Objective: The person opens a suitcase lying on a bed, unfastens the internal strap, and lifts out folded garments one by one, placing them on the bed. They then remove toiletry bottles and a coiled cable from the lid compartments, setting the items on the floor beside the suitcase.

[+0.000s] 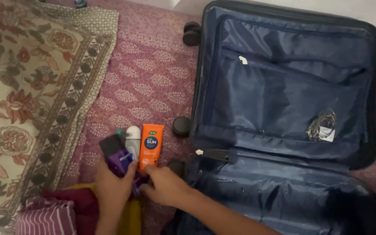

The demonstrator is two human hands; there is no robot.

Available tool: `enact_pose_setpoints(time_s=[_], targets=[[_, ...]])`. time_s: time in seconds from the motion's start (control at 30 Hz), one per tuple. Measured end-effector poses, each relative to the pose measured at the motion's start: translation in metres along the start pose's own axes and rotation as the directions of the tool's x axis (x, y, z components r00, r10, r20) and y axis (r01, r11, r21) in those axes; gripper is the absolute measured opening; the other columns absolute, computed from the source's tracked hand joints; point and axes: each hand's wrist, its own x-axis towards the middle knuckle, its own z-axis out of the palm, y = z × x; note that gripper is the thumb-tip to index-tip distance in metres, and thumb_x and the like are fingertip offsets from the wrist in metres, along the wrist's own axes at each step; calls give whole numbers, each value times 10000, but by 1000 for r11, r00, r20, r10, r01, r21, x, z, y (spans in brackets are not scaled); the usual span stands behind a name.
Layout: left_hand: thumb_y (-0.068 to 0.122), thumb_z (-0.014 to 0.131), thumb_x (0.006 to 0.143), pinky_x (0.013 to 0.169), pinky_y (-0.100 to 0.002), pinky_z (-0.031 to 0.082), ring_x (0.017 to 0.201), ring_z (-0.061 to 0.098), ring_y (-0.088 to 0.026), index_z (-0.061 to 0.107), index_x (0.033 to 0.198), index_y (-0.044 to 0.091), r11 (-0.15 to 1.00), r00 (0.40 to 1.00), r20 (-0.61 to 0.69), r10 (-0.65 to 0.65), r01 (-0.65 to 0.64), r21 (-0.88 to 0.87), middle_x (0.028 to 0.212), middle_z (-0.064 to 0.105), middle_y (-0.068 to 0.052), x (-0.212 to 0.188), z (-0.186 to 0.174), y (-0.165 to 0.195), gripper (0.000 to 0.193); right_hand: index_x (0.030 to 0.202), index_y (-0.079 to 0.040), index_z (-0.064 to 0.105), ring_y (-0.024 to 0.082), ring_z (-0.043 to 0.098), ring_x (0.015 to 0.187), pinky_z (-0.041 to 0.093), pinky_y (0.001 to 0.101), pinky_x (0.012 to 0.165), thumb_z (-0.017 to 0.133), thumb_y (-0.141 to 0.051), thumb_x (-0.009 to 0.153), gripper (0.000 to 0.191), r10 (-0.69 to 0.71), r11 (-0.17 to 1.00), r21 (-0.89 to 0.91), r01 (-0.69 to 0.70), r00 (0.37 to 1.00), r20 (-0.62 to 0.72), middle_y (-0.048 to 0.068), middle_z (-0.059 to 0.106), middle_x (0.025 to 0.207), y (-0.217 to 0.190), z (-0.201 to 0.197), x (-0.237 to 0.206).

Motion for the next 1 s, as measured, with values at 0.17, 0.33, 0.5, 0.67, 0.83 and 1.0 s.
enact_pose_setpoints(time_s=[0.17, 0.33, 0.5, 0.67, 0.83, 1.0], targets=[[380, 856, 730, 1044, -567, 437, 1216, 515, -547, 351, 1463, -126, 993, 1000, -14, -20, 22, 117, 1326, 502, -394, -11, 11, -14, 1024, 1080, 2, 676, 368, 740, 842, 593, 440, 749, 706, -147, 865, 264, -38, 999, 32, 39, 998, -50, 203, 731, 864, 0, 0, -4], [335, 841, 714, 1066, -565, 414, 1258, 452, -577, 145, 1565, -129, 981, 990, 53, -127, 118, 157, 1406, 384, -435, -17, 10, -14, 1193, 1063, -2, 689, 369, 735, 859, 591, 436, 785, 691, -135, 861, 242, -13, 1000, 24, 13, 1000, -18, 211, 731, 890, -2, -2, -3], [306, 828, 734, 1112, -552, 374, 1318, 384, -608, 153, 1526, -186, 983, 997, -38, 70, -63, 172, 1460, 296, -492, -17, 9, 6, 1151, 1069, 3, 692, 384, 728, 895, 587, 440, 802, 674, -109, 852, 245, -46, 997, 54, 49, 998, -42, 231, 730, 926, 1, -2, -5], [228, 760, 820, 1150, -548, 369, 1365, 414, -550, 312, 1538, -106, 985, 979, -116, 168, -162, 61, 1483, 376, -393, -28, -3, 52, 910, 1099, 11, 668, 360, 744, 852, 573, 399, 724, 684, -132, 916, 232, -18, 987, 157, 39, 991, -135, 211, 724, 913, 8, 3, -5], [191, 691, 792, 1123, -540, 403, 1333, 479, -469, 416, 1450, -41, 904, 927, -180, 329, -364, -226, 1432, 471, -286, -37, 4, 131, 751, 1145, 2, 649, 295, 738, 865, 572, 345, 742, 661, -101, 952, 220, 34, 850, 527, 4, 998, -61, 153, 711, 937, 5, 0, -2], [256, 778, 719, 980, -625, 289, 1265, 450, -460, 514, 1436, 97, 955, 951, 85, 296, -297, -5, 1486, 498, -207, -56, 23, 206, 780, 1181, 1, 622, 233, 735, 898, 581, 308, 770, 639, -71, 975, 219, 82, 850, 525, -51, 996, -35, 119, 704, 974, -8, -9, 5]])
